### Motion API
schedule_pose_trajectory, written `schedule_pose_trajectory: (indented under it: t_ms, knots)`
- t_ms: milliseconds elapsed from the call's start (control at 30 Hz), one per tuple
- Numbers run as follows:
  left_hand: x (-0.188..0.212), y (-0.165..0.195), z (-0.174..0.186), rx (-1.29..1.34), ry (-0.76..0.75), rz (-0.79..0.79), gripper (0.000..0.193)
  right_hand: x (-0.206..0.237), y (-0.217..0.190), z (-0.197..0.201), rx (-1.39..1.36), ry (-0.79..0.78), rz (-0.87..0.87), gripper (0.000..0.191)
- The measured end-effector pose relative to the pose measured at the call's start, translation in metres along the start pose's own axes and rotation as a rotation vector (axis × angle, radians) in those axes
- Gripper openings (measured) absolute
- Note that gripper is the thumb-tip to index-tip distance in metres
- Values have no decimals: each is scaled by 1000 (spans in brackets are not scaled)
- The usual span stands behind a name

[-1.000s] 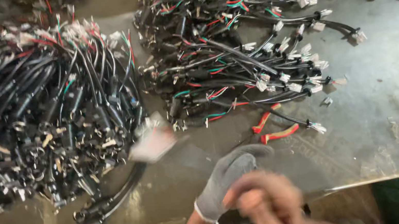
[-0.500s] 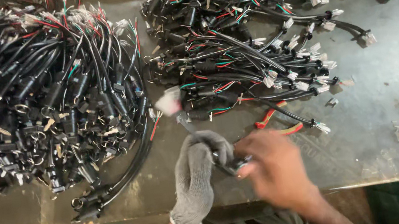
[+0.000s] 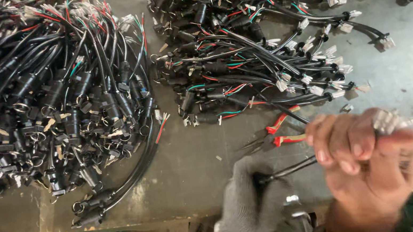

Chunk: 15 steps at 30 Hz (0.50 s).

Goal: The person holds a black cable with a gloved hand and uses red-handled pliers to strip insulation from the wire ends, pulling the cut insulation off to expose the inner conductors. They place the finished cable onto a large pile of similar cable assemblies on the workbench and pick up the next cable to repeat the process.

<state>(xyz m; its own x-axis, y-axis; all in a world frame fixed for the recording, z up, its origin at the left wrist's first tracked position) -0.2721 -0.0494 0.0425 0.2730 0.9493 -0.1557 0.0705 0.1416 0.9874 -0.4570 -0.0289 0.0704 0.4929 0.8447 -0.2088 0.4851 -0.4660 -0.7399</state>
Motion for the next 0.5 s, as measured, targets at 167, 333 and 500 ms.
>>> schedule_pose_trajectory:
  t_ms: [167,333,500]
  knots:
    - [-10,0,30,-322,-174,-500,17,-20,-6,17,25,78,33,47]
    - [-3,-50,26,907,-333,396,25,-67,52,18,55,353,-159,35]
    - [-20,-66,38,501,30,441,27,20,106,-10,609,-228,-41,77]
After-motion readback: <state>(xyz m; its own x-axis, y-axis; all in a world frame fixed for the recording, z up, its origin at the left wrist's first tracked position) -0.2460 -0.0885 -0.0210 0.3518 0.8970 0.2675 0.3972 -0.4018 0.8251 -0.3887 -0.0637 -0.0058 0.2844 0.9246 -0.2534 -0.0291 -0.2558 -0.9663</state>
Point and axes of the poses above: each hand's wrist, its own x-axis away from the middle knuckle, its own z-axis out of the back of the hand, y = z × x, the point moved 5 cm from there along -x, towards the middle knuckle, and after that the axes turned 11 degrees about y, right-handed, at the moved point
